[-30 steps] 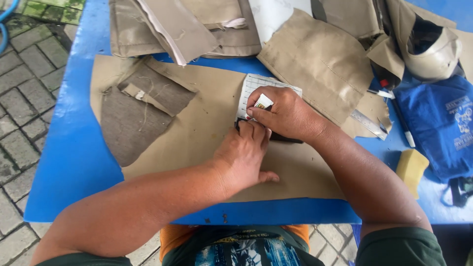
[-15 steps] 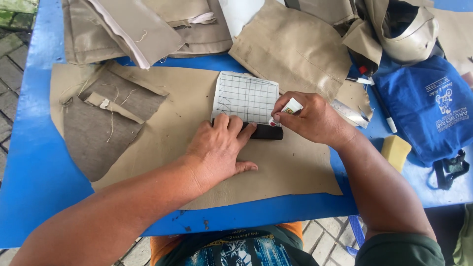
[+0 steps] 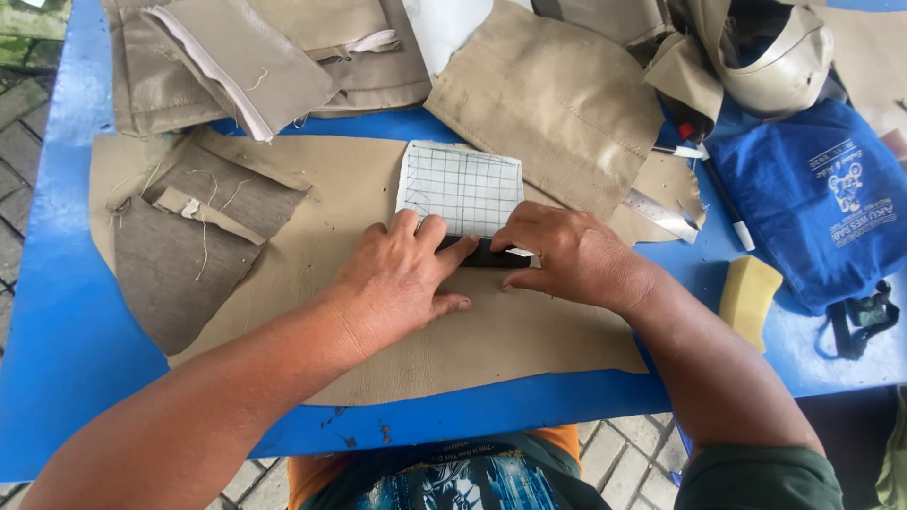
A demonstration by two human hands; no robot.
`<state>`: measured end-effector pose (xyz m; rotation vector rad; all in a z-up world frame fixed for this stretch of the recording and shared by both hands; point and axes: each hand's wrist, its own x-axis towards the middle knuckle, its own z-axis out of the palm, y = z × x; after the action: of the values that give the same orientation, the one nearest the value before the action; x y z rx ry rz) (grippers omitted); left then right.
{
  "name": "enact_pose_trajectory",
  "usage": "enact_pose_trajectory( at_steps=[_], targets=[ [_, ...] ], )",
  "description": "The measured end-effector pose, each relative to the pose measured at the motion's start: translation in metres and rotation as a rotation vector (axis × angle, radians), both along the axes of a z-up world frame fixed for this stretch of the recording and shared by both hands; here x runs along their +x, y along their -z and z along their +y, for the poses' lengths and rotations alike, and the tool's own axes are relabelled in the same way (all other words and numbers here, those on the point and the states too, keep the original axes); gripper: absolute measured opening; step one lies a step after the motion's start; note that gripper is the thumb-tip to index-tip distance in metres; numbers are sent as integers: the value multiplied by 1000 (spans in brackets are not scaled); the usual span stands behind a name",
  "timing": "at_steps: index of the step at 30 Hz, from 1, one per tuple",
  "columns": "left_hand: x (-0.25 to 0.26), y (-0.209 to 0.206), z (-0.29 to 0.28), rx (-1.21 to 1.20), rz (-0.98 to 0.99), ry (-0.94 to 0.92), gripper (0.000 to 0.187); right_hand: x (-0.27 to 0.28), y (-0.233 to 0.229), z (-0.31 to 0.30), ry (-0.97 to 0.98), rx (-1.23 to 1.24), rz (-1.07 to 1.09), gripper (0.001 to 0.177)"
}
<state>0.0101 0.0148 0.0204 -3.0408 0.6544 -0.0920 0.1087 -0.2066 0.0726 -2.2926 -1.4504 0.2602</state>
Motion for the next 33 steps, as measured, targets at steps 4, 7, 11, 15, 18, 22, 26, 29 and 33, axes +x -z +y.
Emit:
enact_pose_trajectory(
  at_steps=[4,7,11,15,18,22,26,29,33],
  targets=[
    [6,-4,16,-125,54,9,42,6,14,-6,18,24,-11,15],
    [25,5,37,-292,43,14,27,16,22,-7,89,117,-16,13],
    [41,31,41,-452,14,-132,22,20,39,-6,207,130,68,26],
    [37,33,35,-387,-91,-285,24,21,45,1,254,63,-129,20],
    [40,35,35,-277,-131,-262,17,17,35,3,249,-39,-249,18],
    [37,40,33,-180,-372,-204,15,25,49,-3,260,27,-159,18],
    [39,43,32,-162,-499,-156,21,20,41,-4,236,8,-144,31],
    [40,38,35,-170,-448,-149,22,21,43,-3,227,-8,-201,31],
    [41,41,38,-183,-344,-148,19,25,48,-4,206,32,-117,30]
  ],
)
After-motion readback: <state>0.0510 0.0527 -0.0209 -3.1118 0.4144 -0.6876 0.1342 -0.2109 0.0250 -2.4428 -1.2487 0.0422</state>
